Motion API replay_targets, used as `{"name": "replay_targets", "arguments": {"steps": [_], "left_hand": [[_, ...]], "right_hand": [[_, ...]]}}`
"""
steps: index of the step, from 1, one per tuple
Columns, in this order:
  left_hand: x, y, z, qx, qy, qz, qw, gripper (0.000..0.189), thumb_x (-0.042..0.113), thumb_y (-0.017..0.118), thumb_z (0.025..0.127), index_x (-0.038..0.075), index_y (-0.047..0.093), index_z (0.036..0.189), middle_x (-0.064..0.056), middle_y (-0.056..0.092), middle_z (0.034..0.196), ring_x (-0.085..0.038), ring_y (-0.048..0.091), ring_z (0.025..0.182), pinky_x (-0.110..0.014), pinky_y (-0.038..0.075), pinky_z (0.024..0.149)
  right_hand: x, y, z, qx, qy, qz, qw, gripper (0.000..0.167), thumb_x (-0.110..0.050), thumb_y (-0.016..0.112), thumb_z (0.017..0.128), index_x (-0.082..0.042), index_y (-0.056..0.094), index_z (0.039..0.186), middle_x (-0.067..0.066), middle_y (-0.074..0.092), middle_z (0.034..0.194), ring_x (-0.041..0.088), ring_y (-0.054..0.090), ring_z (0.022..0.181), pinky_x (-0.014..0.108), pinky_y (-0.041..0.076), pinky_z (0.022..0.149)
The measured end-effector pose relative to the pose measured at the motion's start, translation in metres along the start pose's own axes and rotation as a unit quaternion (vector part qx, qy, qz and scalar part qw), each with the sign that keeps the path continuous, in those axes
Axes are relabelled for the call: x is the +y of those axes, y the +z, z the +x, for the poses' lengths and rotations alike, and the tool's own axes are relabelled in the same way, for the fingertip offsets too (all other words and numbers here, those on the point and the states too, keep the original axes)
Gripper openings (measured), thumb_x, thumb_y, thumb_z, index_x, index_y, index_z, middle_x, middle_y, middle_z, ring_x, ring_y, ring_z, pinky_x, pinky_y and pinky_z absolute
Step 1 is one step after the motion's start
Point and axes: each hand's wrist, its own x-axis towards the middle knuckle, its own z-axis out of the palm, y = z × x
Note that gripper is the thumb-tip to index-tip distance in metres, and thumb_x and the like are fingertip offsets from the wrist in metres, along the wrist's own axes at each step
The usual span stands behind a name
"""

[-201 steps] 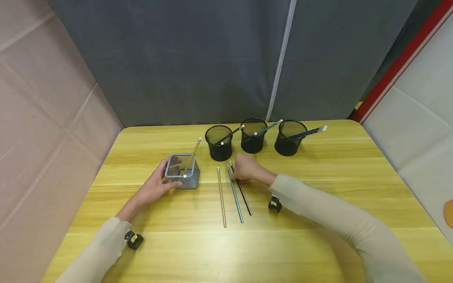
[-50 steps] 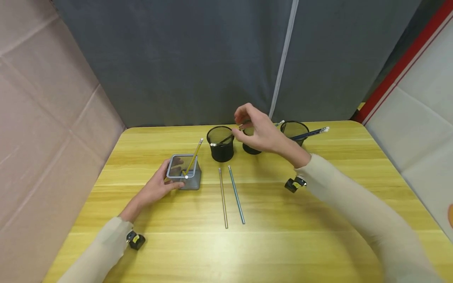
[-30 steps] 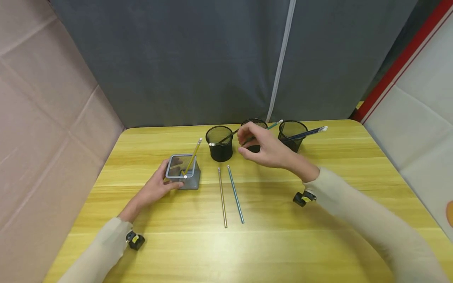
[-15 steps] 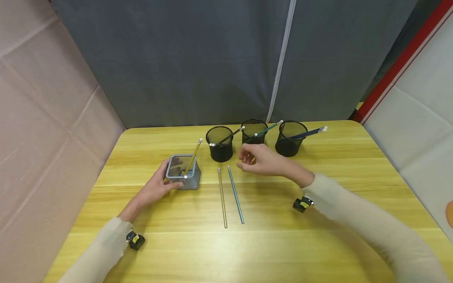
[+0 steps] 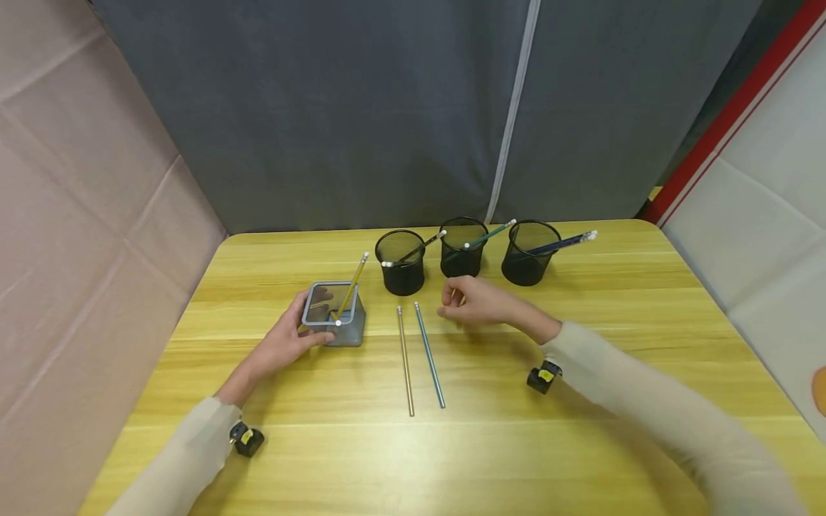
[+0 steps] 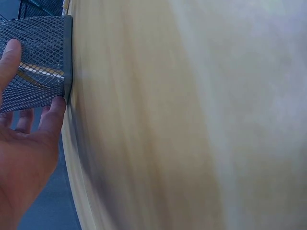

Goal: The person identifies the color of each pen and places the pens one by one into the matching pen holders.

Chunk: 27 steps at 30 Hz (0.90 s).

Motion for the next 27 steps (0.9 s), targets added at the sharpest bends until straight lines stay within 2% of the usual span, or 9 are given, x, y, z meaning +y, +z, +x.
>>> {"name": "replay_targets", "arguments": {"steps": [2, 7, 10, 16, 23, 27], "left_hand": [[0.000, 0.000, 0.000, 0.000, 0.000, 0.001, 1.0000, 0.082, 0.003, 0.078, 0.090, 0.007, 0.028, 0.155, -0.021, 0.038, 0.153, -0.039, 0.036, 0.141, -0.057, 0.041, 0.105], [0.001, -0.001, 0.000, -0.001, -0.002, 0.001, 1.0000, 0.082, 0.004, 0.078, 0.091, 0.006, 0.027, 0.155, -0.020, 0.038, 0.153, -0.039, 0.035, 0.142, -0.057, 0.041, 0.106], [0.001, -0.001, 0.000, -0.001, -0.002, 0.000, 1.0000, 0.082, 0.004, 0.078, 0.091, 0.007, 0.027, 0.155, -0.020, 0.038, 0.153, -0.039, 0.035, 0.142, -0.058, 0.040, 0.106], [0.000, 0.000, 0.000, 0.001, 0.003, 0.001, 1.0000, 0.082, 0.003, 0.078, 0.090, 0.007, 0.028, 0.155, -0.021, 0.037, 0.154, -0.040, 0.036, 0.141, -0.058, 0.040, 0.106], [-0.001, 0.000, -0.001, 0.000, 0.001, 0.004, 1.0000, 0.082, 0.004, 0.078, 0.090, 0.008, 0.028, 0.155, -0.020, 0.038, 0.153, -0.039, 0.035, 0.142, -0.058, 0.041, 0.105], [0.000, -0.001, -0.001, -0.001, 0.000, 0.004, 1.0000, 0.082, 0.004, 0.078, 0.090, 0.008, 0.027, 0.155, -0.020, 0.039, 0.153, -0.039, 0.035, 0.142, -0.058, 0.041, 0.106]], "right_hand": [[0.000, 0.002, 0.001, -0.003, 0.016, 0.011, 0.9998, 0.018, -0.018, 0.071, 0.096, -0.003, 0.060, 0.096, 0.005, 0.066, 0.085, 0.019, 0.063, 0.074, 0.032, 0.053, 0.069], [-0.002, 0.010, 0.004, -0.008, 0.065, 0.051, 0.9966, 0.023, -0.018, 0.072, 0.095, -0.002, 0.056, 0.100, 0.012, 0.066, 0.078, 0.031, 0.065, 0.064, 0.027, 0.048, 0.054], [-0.003, 0.015, 0.006, -0.003, 0.083, 0.050, 0.9953, 0.026, -0.020, 0.073, 0.095, -0.002, 0.055, 0.100, 0.013, 0.066, 0.075, 0.030, 0.064, 0.061, 0.026, 0.046, 0.052], [-0.006, 0.029, 0.014, 0.008, 0.105, 0.005, 0.9944, 0.033, -0.027, 0.076, 0.092, -0.002, 0.057, 0.100, 0.003, 0.060, 0.064, 0.014, 0.056, 0.053, 0.027, 0.044, 0.054], [-0.017, 0.048, 0.024, 0.014, 0.107, -0.071, 0.9916, 0.043, -0.036, 0.084, 0.085, -0.001, 0.060, 0.094, 0.002, 0.054, 0.072, 0.014, 0.051, 0.061, 0.026, 0.041, 0.057], [-0.025, 0.057, 0.026, 0.008, 0.110, -0.106, 0.9882, 0.039, -0.030, 0.085, 0.085, -0.005, 0.055, 0.079, -0.001, 0.046, 0.065, 0.014, 0.044, 0.059, 0.026, 0.036, 0.054]]}}
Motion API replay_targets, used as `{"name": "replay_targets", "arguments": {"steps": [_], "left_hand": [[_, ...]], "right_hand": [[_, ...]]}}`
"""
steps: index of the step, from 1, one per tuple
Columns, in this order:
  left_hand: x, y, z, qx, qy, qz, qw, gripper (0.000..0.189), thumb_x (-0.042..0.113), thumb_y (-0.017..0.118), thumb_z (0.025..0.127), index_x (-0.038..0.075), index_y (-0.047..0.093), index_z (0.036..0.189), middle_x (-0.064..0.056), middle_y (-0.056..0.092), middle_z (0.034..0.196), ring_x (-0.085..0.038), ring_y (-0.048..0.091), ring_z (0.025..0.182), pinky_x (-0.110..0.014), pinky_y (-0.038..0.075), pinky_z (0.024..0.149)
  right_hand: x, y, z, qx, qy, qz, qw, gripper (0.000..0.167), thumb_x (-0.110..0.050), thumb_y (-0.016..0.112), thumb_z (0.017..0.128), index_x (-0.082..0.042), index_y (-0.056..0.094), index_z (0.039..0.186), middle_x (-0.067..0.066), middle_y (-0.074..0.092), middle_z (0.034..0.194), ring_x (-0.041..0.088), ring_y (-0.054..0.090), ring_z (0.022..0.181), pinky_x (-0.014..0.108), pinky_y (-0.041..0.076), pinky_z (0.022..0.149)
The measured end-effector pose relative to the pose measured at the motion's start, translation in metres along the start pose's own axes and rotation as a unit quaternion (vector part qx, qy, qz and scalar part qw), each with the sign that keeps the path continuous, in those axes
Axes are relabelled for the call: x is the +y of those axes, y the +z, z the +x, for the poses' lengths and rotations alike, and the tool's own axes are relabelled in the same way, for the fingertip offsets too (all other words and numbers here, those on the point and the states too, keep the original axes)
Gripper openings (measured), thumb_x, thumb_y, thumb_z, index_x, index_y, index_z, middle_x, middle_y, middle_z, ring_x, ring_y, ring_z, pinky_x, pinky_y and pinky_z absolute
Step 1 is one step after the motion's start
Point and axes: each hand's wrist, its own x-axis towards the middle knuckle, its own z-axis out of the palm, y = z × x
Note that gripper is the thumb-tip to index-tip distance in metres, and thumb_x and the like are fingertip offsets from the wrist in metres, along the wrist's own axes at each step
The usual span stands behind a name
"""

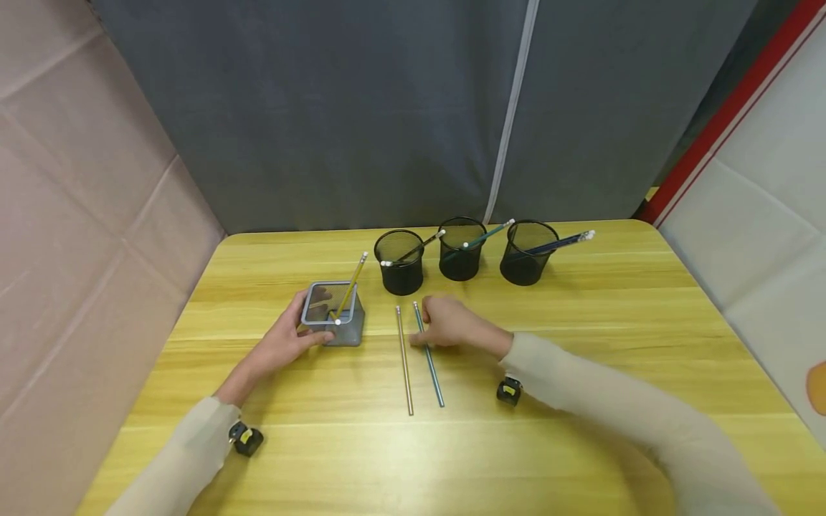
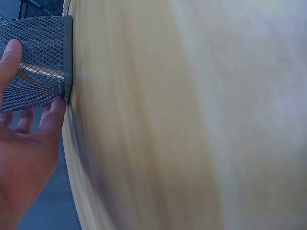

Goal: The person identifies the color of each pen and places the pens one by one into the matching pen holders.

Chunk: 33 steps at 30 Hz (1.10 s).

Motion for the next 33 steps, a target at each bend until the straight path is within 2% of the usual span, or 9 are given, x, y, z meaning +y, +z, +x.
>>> {"name": "replay_targets", "arguments": {"steps": [4, 7, 12, 16, 19, 25, 33], "left_hand": [[0.0003, -0.0006, 0.0006, 0.001, 0.002, -0.003, 1.0000, 0.082, 0.003, 0.078, 0.090, 0.007, 0.029, 0.155, -0.020, 0.038, 0.153, -0.039, 0.037, 0.140, -0.058, 0.041, 0.106], [0.0001, -0.0009, 0.0015, 0.000, 0.003, -0.004, 1.0000, 0.081, 0.004, 0.078, 0.090, 0.007, 0.029, 0.154, -0.019, 0.038, 0.154, -0.039, 0.038, 0.139, -0.057, 0.041, 0.106], [0.0002, -0.0012, 0.0020, -0.002, 0.002, -0.004, 1.0000, 0.081, 0.003, 0.078, 0.090, 0.006, 0.028, 0.154, -0.019, 0.038, 0.154, -0.039, 0.040, 0.138, -0.058, 0.040, 0.106], [-0.0003, -0.0007, 0.0019, -0.002, 0.004, -0.008, 1.0000, 0.082, 0.002, 0.078, 0.090, 0.004, 0.027, 0.155, -0.021, 0.038, 0.153, -0.039, 0.039, 0.139, -0.057, 0.041, 0.106], [-0.0006, -0.0004, 0.0019, -0.001, 0.003, -0.011, 0.9999, 0.083, 0.001, 0.077, 0.090, 0.004, 0.027, 0.155, -0.022, 0.039, 0.153, -0.039, 0.037, 0.140, -0.057, 0.041, 0.105], [-0.0002, -0.0005, 0.0012, -0.001, -0.001, -0.011, 0.9999, 0.083, 0.001, 0.078, 0.090, 0.005, 0.027, 0.155, -0.022, 0.039, 0.152, -0.039, 0.036, 0.141, -0.057, 0.041, 0.106], [-0.0006, 0.0000, 0.0011, 0.000, -0.001, -0.008, 1.0000, 0.083, 0.003, 0.078, 0.090, 0.006, 0.028, 0.155, -0.022, 0.040, 0.152, -0.039, 0.036, 0.141, -0.058, 0.041, 0.106]], "right_hand": [[-0.0072, 0.0032, 0.0002, -0.015, 0.015, -0.008, 0.9998, 0.033, -0.012, 0.080, 0.082, -0.009, 0.050, 0.070, -0.002, 0.046, 0.058, 0.013, 0.045, 0.052, 0.024, 0.037, 0.049], [-0.0097, 0.0040, 0.0003, -0.019, 0.026, -0.005, 0.9995, 0.023, -0.004, 0.076, 0.080, -0.008, 0.055, 0.073, 0.001, 0.053, 0.059, 0.014, 0.051, 0.051, 0.025, 0.041, 0.047], [-0.0097, 0.0044, 0.0004, -0.016, 0.021, -0.013, 0.9996, 0.022, -0.003, 0.075, 0.079, -0.008, 0.056, 0.071, -0.001, 0.050, 0.056, 0.014, 0.048, 0.052, 0.025, 0.039, 0.047], [-0.0078, 0.0045, 0.0000, -0.020, 0.012, 0.001, 0.9997, 0.033, -0.002, 0.075, 0.079, -0.013, 0.049, 0.060, -0.006, 0.039, 0.047, 0.010, 0.040, 0.044, 0.022, 0.032, 0.043], [-0.0063, 0.0041, -0.0003, -0.028, 0.014, 0.024, 0.9992, 0.040, -0.002, 0.074, 0.080, -0.015, 0.046, 0.056, -0.007, 0.038, 0.042, 0.008, 0.039, 0.039, 0.021, 0.030, 0.041], [-0.0053, 0.0015, -0.0003, -0.042, 0.024, 0.047, 0.9977, 0.043, -0.003, 0.073, 0.083, -0.015, 0.045, 0.054, -0.004, 0.047, 0.042, 0.011, 0.052, 0.038, 0.020, 0.037, 0.040], [-0.0039, -0.0020, 0.0001, -0.047, 0.028, 0.065, 0.9964, 0.039, -0.003, 0.074, 0.085, -0.011, 0.048, 0.057, 0.001, 0.057, 0.049, 0.020, 0.067, 0.049, 0.023, 0.051, 0.045]]}}
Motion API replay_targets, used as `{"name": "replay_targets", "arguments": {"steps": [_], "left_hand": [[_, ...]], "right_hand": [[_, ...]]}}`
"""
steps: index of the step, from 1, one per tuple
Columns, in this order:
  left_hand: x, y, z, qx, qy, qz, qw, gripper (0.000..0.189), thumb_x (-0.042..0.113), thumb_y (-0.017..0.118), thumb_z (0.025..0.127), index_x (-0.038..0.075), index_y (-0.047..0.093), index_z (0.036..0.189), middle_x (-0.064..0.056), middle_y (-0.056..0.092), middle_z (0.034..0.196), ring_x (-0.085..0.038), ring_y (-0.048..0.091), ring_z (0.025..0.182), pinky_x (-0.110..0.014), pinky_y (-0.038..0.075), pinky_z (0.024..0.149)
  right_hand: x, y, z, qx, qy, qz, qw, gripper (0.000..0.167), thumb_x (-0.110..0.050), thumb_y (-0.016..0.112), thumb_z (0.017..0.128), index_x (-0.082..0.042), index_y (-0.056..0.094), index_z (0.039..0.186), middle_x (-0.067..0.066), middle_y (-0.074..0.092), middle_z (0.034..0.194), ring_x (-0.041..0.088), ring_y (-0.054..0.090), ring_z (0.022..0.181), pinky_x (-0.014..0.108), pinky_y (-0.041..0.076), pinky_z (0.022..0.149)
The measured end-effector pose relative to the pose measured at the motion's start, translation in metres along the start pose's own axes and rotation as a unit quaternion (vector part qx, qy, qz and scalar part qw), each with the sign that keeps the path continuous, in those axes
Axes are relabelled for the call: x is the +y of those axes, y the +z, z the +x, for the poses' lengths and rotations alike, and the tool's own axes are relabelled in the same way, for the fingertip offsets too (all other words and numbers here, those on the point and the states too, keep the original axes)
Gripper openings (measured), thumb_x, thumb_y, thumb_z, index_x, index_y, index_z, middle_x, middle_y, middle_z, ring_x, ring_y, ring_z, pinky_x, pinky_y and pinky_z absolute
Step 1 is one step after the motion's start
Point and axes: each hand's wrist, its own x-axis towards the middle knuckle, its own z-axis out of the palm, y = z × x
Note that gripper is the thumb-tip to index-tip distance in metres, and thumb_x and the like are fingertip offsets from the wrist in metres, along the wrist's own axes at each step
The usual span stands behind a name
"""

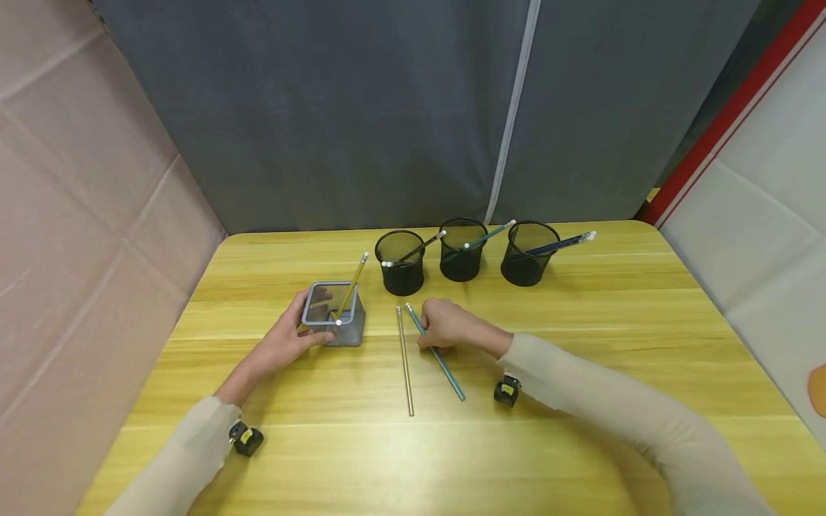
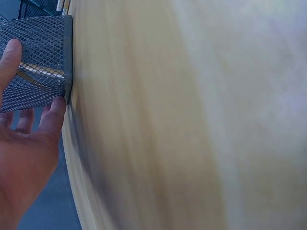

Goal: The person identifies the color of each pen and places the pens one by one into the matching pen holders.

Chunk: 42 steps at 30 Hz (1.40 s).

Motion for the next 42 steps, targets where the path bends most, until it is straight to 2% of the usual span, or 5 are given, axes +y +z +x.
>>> {"name": "replay_targets", "arguments": {"steps": [6, 18, 24, 31, 42], "left_hand": [[0.000, 0.000, 0.000, 0.001, 0.000, 0.003, 1.0000, 0.083, 0.003, 0.078, 0.090, 0.007, 0.028, 0.155, -0.021, 0.041, 0.151, -0.039, 0.036, 0.141, -0.058, 0.040, 0.106], [0.000, 0.001, -0.001, 0.000, -0.002, 0.007, 1.0000, 0.083, 0.005, 0.078, 0.090, 0.007, 0.027, 0.156, -0.021, 0.040, 0.152, -0.039, 0.035, 0.142, -0.060, 0.039, 0.106], [0.001, 0.001, -0.001, 0.001, -0.003, 0.007, 1.0000, 0.083, 0.005, 0.078, 0.090, 0.008, 0.027, 0.156, -0.021, 0.039, 0.152, -0.039, 0.035, 0.142, -0.060, 0.039, 0.106], [0.001, 0.000, 0.000, 0.002, 0.000, 0.006, 1.0000, 0.083, 0.003, 0.078, 0.090, 0.007, 0.028, 0.155, -0.021, 0.039, 0.152, -0.039, 0.035, 0.142, -0.059, 0.039, 0.106], [0.001, 0.000, 0.000, 0.001, 0.000, 0.006, 1.0000, 0.083, 0.003, 0.078, 0.090, 0.007, 0.027, 0.155, -0.021, 0.039, 0.153, -0.039, 0.035, 0.142, -0.058, 0.039, 0.107]], "right_hand": [[0.000, -0.005, -0.002, -0.001, 0.009, 0.025, 0.9996, 0.026, -0.003, 0.074, 0.086, -0.006, 0.056, 0.068, 0.007, 0.063, 0.060, 0.021, 0.067, 0.052, 0.024, 0.053, 0.046], [0.012, -0.019, -0.007, 0.004, -0.035, 0.078, 0.9964, 0.008, 0.001, 0.064, 0.085, -0.002, 0.057, 0.086, 0.003, 0.057, 0.057, 0.020, 0.060, 0.049, 0.021, 0.045, 0.048], [0.013, -0.028, -0.012, 0.008, -0.038, 0.117, 0.9924, 0.009, 0.005, 0.063, 0.083, 0.001, 0.056, 0.088, 0.004, 0.057, 0.065, 0.035, 0.068, 0.060, 0.027, 0.052, 0.050], [0.015, -0.034, -0.017, -0.001, -0.045, 0.176, 0.9833, 0.012, 0.009, 0.060, 0.085, 0.003, 0.053, 0.091, 0.005, 0.051, 0.068, 0.044, 0.067, 0.067, 0.048, 0.061, 0.063], [0.019, -0.041, -0.023, 0.002, -0.086, 0.204, 0.9753, 0.016, 0.010, 0.060, 0.085, 0.006, 0.051, 0.098, 0.015, 0.058, 0.082, 0.036, 0.067, 0.063, 0.052, 0.061, 0.065]]}}
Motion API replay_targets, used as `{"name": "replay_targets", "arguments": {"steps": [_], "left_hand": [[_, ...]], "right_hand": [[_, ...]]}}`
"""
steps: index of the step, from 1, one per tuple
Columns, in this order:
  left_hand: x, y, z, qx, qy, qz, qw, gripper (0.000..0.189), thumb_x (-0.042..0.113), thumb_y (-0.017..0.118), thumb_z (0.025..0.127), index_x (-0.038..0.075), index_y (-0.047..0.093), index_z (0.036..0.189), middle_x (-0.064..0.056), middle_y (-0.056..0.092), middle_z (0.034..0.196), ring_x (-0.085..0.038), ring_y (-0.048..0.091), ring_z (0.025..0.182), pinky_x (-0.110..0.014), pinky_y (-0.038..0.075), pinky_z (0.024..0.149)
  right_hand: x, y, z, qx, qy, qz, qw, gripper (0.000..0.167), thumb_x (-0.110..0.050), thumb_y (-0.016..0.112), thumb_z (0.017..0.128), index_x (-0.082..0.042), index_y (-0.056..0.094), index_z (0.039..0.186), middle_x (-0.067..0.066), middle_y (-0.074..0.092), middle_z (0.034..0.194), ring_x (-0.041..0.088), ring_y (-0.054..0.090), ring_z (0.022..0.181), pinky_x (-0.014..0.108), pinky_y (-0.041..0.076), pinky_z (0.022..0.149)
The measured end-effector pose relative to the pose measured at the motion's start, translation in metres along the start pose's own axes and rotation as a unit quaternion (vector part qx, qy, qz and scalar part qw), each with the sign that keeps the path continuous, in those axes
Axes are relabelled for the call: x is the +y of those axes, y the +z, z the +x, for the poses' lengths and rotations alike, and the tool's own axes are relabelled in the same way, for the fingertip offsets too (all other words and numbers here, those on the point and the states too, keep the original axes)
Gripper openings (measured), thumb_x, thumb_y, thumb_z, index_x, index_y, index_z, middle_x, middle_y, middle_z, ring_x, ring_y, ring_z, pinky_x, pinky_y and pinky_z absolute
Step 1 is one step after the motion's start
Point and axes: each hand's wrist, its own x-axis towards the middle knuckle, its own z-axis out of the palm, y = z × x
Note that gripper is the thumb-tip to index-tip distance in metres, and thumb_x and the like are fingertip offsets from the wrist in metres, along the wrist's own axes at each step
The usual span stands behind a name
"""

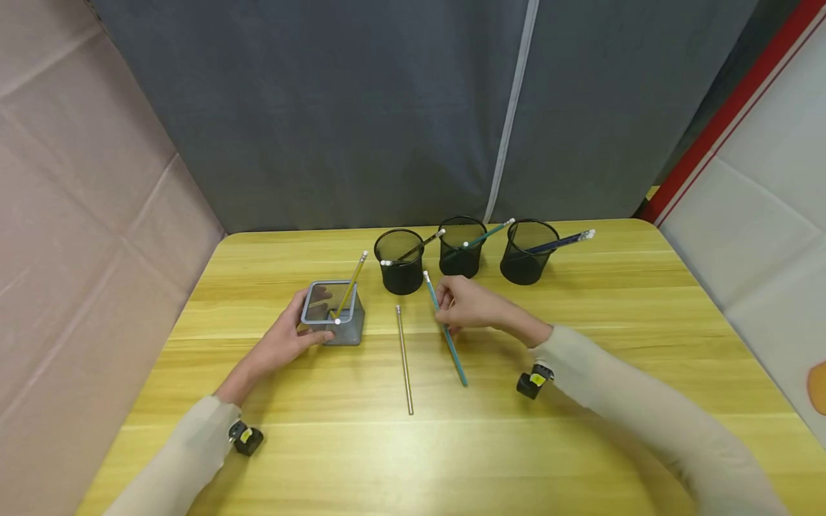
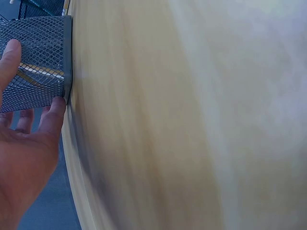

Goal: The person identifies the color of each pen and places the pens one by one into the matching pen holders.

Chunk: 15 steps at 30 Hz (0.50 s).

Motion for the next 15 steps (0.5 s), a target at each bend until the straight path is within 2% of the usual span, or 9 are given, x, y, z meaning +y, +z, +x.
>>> {"name": "replay_targets", "arguments": {"steps": [15], "left_hand": [[0.000, 0.000, -0.001, -0.002, 0.003, 0.000, 1.0000, 0.082, 0.004, 0.078, 0.090, 0.007, 0.027, 0.155, -0.021, 0.039, 0.153, -0.039, 0.035, 0.142, -0.059, 0.039, 0.106]], "right_hand": [[0.001, -0.013, -0.007, -0.001, -0.044, 0.004, 0.9990, 0.016, 0.008, 0.058, 0.085, 0.004, 0.049, 0.098, 0.016, 0.056, 0.084, 0.031, 0.068, 0.070, 0.054, 0.061, 0.070]]}}
